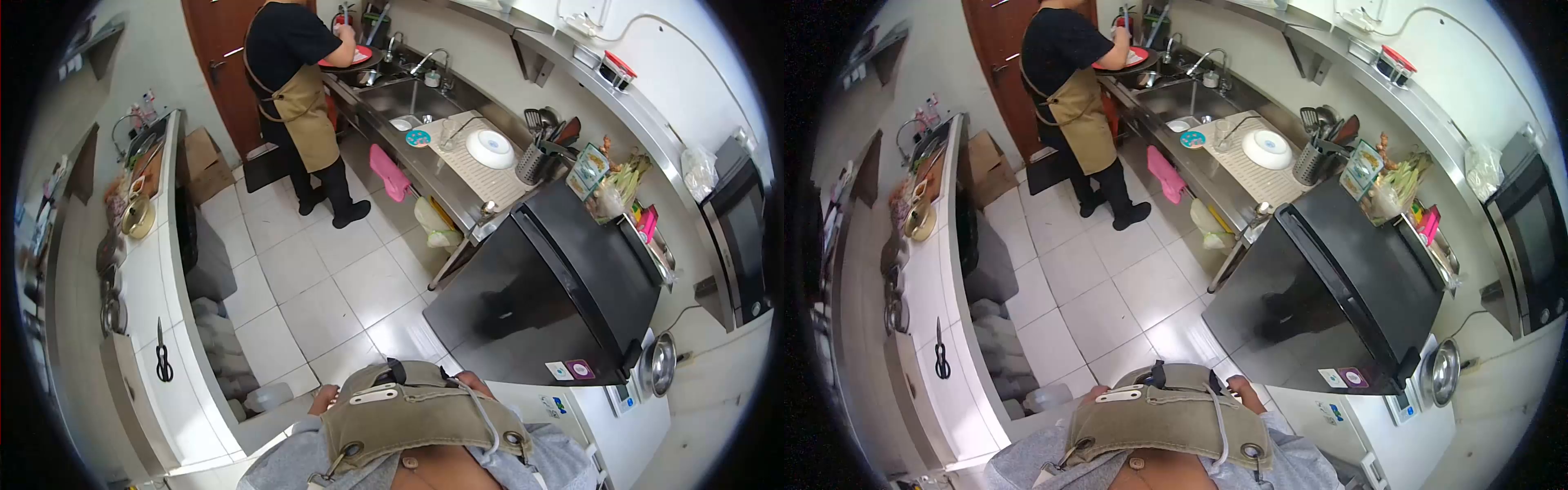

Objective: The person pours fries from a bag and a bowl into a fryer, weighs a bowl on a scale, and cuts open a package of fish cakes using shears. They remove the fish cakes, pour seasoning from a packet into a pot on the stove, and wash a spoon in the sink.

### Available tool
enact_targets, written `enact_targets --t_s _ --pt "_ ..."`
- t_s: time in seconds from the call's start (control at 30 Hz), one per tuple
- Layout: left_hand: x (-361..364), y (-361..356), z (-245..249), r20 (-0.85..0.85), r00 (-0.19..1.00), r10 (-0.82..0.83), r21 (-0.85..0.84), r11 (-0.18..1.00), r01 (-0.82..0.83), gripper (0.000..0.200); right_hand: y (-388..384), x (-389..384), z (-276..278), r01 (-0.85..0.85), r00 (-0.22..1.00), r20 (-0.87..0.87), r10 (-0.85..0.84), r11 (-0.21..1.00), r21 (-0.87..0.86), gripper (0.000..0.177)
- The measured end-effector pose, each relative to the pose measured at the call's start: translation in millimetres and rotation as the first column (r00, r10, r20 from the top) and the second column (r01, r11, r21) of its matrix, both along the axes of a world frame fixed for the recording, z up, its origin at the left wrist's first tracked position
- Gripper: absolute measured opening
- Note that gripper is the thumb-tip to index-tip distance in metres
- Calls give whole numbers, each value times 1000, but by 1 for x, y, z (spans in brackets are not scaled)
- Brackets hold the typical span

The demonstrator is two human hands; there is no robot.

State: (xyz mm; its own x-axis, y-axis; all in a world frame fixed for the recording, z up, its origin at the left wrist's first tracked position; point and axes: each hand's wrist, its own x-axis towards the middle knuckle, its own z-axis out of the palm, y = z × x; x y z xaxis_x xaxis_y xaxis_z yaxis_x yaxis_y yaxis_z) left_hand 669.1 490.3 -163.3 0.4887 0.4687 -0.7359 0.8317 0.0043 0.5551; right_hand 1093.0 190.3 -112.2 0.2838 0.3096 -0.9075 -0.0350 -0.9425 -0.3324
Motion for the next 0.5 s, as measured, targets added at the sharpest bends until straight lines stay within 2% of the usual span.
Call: enact_targets --t_s 0.03,0.07,0.1,0.17,0.2,0.27,0.3,0.33,0.37,0.4,0.43,0.47,0.5 --pt "15 3 14 -33 970 241 -138 960 -243 26 1 8 -4 -159 987 42 156 985 72 32" --pt "29 5 28 -50 923 383 -202 901 -384 25 3 11 -5 -203 978 62 197 972 116 33" --pt "46 7 41 -54 879 473 -235 850 -472 25 9 12 -1 -217 975 63 211 969 119 33" --pt "71 9 67 -34 840 542 -229 814 -534 27 26 9 24 -74 991 114 65 995 72 32" --pt "78 12 74 -31 835 550 -228 809 -542 27 43 6 55 -43 988 150 35 998 50 32" --pt "86 14 76 100 875 473 -231 867 -442 31 57 4 64 -11 986 168 2 999 50 32" --pt "88 14 78 101 874 476 -232 865 -445 31 60 3 70 30 982 184 -39 998 51 32" --pt "87 15 75 86 894 439 -247 879 -408 32 58 7 46 45 981 183 -66 992 118 32" --pt "84 16 73 71 914 399 -263 892 -369 32 58 7 48 45 981 184 -66 992 118 32" --pt "79 13 71 73 915 397 -263 892 -367 32 60 7 51 -28 983 185 5 992 122 33" --pt "71 8 67 10 901 433 -312 858 -408 32 63 8 57 -99 979 187 75 987 127 34" --pt "67 6 67 -54 885 462 -358 818 -450 32 61 6 63 -93 979 190 70 989 116 35" --pt "63 6 67 -85 943 322 -356 874 -331 32 59 4 70 -91 979 193 67 989 114 35"
